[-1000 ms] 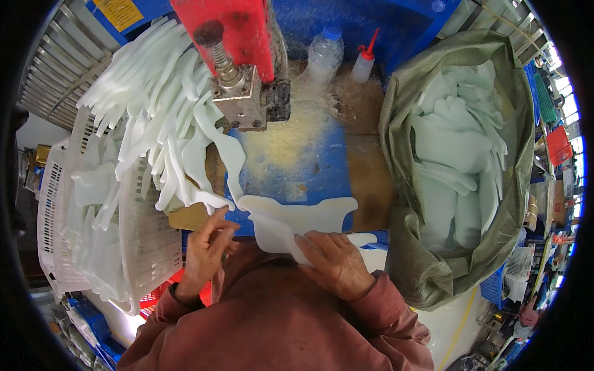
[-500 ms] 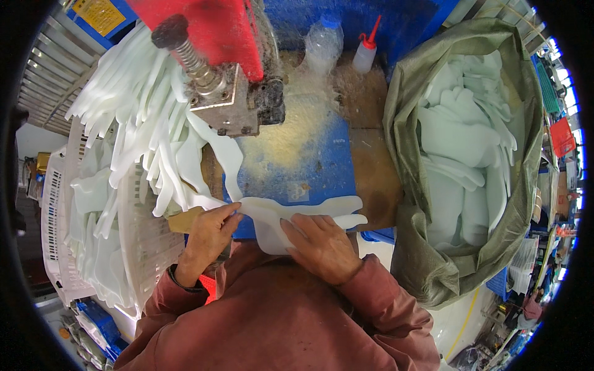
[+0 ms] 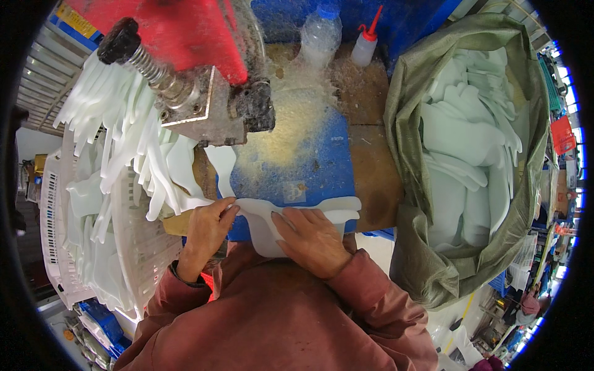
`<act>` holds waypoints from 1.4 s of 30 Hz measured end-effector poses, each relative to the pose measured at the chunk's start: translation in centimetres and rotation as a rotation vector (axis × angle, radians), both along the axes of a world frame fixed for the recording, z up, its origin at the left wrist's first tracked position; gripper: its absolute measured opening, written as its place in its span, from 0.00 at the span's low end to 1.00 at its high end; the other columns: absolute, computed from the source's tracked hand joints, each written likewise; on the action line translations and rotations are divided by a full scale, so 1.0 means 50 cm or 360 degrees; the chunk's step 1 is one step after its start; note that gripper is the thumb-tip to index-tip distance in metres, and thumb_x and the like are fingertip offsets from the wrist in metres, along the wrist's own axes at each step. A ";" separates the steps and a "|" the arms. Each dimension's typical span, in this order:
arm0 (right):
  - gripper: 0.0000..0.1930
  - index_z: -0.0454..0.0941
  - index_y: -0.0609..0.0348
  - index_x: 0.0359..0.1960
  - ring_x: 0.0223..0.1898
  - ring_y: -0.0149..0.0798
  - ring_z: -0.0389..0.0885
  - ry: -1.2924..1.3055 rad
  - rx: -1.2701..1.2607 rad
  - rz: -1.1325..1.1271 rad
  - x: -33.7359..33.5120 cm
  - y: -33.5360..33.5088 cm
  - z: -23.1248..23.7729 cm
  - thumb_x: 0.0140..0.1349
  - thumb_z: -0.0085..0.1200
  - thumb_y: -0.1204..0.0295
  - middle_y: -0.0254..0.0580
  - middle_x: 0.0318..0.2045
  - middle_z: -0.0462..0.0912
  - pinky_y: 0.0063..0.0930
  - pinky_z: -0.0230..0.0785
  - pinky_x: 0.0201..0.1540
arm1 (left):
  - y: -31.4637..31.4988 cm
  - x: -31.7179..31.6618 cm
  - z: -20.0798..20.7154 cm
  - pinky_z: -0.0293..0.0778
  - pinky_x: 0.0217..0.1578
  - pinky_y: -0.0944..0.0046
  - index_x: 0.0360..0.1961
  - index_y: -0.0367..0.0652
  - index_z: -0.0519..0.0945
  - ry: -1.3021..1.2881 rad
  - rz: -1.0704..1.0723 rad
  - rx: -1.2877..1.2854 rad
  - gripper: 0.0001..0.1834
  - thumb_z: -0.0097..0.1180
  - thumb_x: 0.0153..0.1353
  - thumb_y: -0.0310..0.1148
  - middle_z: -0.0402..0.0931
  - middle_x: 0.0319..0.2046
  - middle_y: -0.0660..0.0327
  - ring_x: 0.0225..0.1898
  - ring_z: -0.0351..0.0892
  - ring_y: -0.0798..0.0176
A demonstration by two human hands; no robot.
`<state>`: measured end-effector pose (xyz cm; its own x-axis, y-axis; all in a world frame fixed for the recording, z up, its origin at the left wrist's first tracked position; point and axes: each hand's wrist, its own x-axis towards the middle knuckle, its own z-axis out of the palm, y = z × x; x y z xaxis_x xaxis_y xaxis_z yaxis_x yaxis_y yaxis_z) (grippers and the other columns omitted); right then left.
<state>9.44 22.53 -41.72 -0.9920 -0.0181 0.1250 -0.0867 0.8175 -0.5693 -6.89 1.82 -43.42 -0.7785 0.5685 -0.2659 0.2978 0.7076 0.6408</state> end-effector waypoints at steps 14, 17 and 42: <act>0.25 0.78 0.60 0.59 0.52 0.50 0.80 -0.0225 0.0122 -0.0039 -0.010 -0.015 -0.017 0.60 0.66 0.68 0.47 0.55 0.75 0.45 0.72 0.55 | 0.007 -0.006 -0.039 0.80 0.32 0.50 0.40 0.45 0.88 0.0054 0.0048 0.0020 0.09 0.67 0.65 0.39 0.85 0.27 0.52 0.31 0.87 0.45; 0.22 0.79 0.60 0.57 0.50 0.48 0.80 -0.0246 0.0179 -0.0040 -0.016 -0.015 -0.021 0.61 0.64 0.68 0.46 0.53 0.76 0.44 0.72 0.54 | 0.012 -0.008 -0.041 0.79 0.31 0.50 0.39 0.46 0.86 0.0089 0.0034 -0.0011 0.08 0.68 0.64 0.38 0.85 0.25 0.53 0.30 0.87 0.45; 0.14 0.84 0.60 0.50 0.42 0.53 0.86 -0.0104 -0.0503 -0.0760 0.105 0.086 0.015 0.63 0.64 0.73 0.49 0.41 0.85 0.44 0.78 0.45 | 0.089 0.064 -0.033 0.80 0.35 0.49 0.54 0.52 0.85 0.0403 -0.0468 -0.0059 0.17 0.66 0.63 0.33 0.80 0.37 0.59 0.38 0.85 0.48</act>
<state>14.70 26.82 -40.98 -0.8867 0.4622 -0.0105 0.2941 0.5464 -0.7842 -3.67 6.28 -45.05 -0.6273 0.7709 -0.1106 0.6370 0.5896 0.4965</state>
